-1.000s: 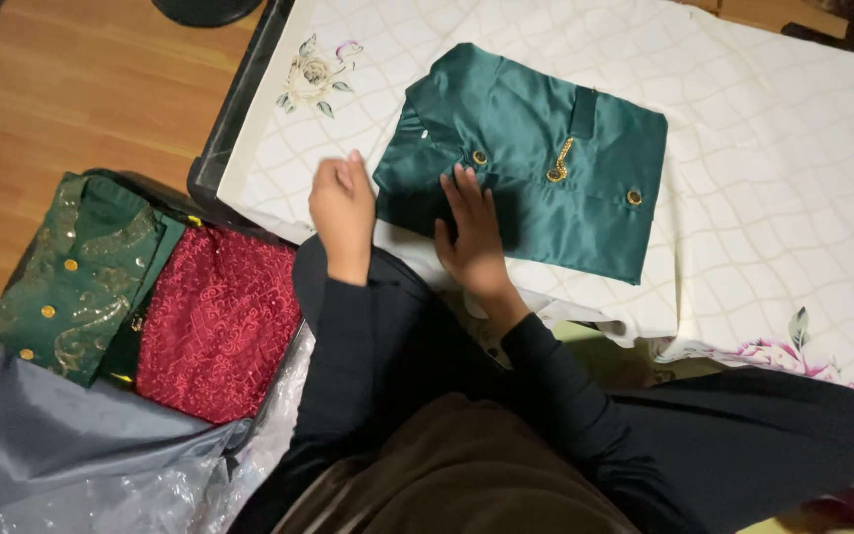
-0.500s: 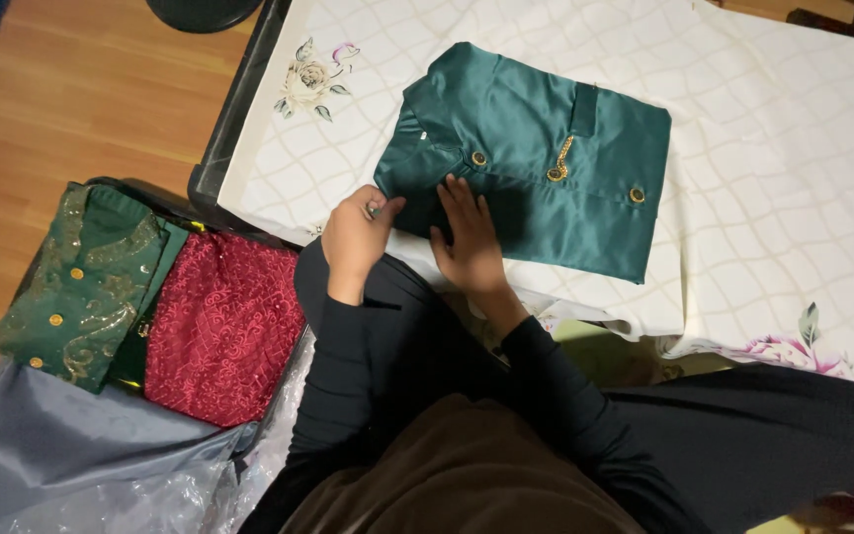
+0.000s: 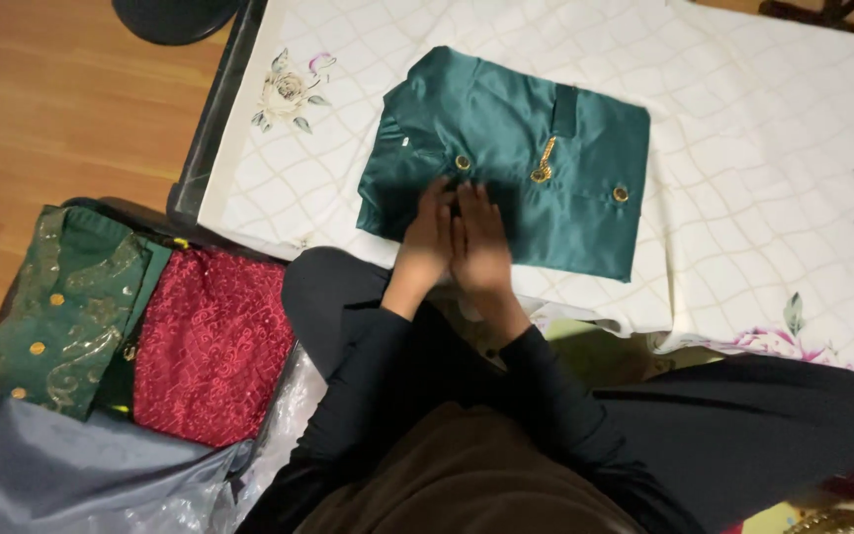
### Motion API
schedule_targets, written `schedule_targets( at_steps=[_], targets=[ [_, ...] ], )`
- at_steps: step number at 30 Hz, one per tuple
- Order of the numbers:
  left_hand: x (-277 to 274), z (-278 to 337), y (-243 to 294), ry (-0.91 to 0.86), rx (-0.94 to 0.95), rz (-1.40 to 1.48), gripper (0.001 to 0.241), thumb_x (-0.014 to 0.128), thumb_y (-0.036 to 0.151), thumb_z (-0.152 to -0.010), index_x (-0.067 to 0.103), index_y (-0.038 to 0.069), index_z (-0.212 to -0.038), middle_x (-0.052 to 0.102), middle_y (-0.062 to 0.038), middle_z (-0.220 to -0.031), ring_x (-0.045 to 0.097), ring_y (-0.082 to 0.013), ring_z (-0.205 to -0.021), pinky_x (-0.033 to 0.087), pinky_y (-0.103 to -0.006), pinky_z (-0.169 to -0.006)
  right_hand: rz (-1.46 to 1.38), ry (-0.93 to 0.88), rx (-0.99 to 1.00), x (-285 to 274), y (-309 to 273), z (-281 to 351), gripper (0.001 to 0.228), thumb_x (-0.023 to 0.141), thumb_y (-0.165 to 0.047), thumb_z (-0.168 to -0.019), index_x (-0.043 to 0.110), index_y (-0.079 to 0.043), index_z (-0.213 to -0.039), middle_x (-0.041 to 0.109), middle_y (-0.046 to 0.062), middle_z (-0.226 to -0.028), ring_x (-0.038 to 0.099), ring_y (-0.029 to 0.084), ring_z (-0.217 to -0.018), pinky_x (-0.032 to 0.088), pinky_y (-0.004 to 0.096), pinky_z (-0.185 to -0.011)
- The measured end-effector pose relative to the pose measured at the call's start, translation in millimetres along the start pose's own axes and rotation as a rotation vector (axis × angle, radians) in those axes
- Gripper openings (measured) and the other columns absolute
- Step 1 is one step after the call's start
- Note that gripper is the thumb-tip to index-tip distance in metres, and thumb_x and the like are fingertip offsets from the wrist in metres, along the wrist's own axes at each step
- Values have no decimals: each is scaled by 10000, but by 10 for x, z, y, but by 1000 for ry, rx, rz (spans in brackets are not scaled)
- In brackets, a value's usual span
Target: Folding a green satin garment and placing it into a clear plastic bag
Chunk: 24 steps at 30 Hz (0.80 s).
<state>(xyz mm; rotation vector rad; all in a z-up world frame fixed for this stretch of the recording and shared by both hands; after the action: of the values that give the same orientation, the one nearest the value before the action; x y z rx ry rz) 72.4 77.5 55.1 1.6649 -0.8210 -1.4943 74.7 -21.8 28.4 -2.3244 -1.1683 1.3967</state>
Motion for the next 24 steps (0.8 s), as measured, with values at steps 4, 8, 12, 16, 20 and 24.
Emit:
schedule_targets(
  at_steps=[4,8,12,16,20,24],
  targets=[
    [209,57,99,-163,-84,-213,487,418,137,-1050,443,186,-1533,650,-164,-1376,628,-406,-1253,519,-516,-1011,353,-109,-6,-71,202,30,487,433,-379,-1068,558,-148,-1477,582,56,-1487,464,228,-1446,324,491,-1182],
    [180,197,20,338,395,-715,467,496,329,-1040,560,197,-1484,551,-30,-1528,500,-269,-1424,356,-530,-1157,412,-215,33,-289,242,33,528,438,-360,-1051,497,-162,-1537,460,59,-1600,340,262,-1515,269,546,-1200],
    [-9,237,82,406,342,-840,491,510,253,-1052,506,182,-1538,442,-48,-1616,464,-306,-1445,418,-468,-1120,398,-254,105,-555,492,122,568,457,-326,-1055,398,-176,-1600,366,63,-1656,271,287,-1541,247,543,-1215],
    [-12,225,6,387,251,-915,551,498,295,-1063,413,192,-1598,374,-27,-1656,406,-267,-1492,364,-443,-1168,461,-259,178,-895,785,243,585,407,-310,-1056,351,-193,-1626,363,77,-1660,267,325,-1540,252,569,-1195],
    [168,64,-590,308,63,-1023,567,438,352,-1097,300,253,-1638,264,24,-1694,267,-219,-1541,249,-429,-1213,449,-221,322,-1166,1220,428,576,373,-307,-1086,310,-152,-1638,346,108,-1662,241,331,-1543,248,552,-1200],
    [-186,256,-150,468,-27,-1046,640,559,358,-1068,314,251,-1649,205,-47,-1724,150,-269,-1580,43,-604,-1199,389,-258,434,-1316,1409,516,561,299,-325,-1114,265,-173,-1652,266,75,-1697,184,343,-1558,159,588,-1230]
  ],
)
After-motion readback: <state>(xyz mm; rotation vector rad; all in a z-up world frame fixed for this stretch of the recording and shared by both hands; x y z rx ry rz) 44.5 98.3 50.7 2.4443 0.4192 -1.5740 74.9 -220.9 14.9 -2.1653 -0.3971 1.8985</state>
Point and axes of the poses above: each hand's wrist, its own z-axis away from the middle knuckle, its own x-axis out of the palm, y = z × x, the point moved 8 cm from there along -z, towards the middle knuckle
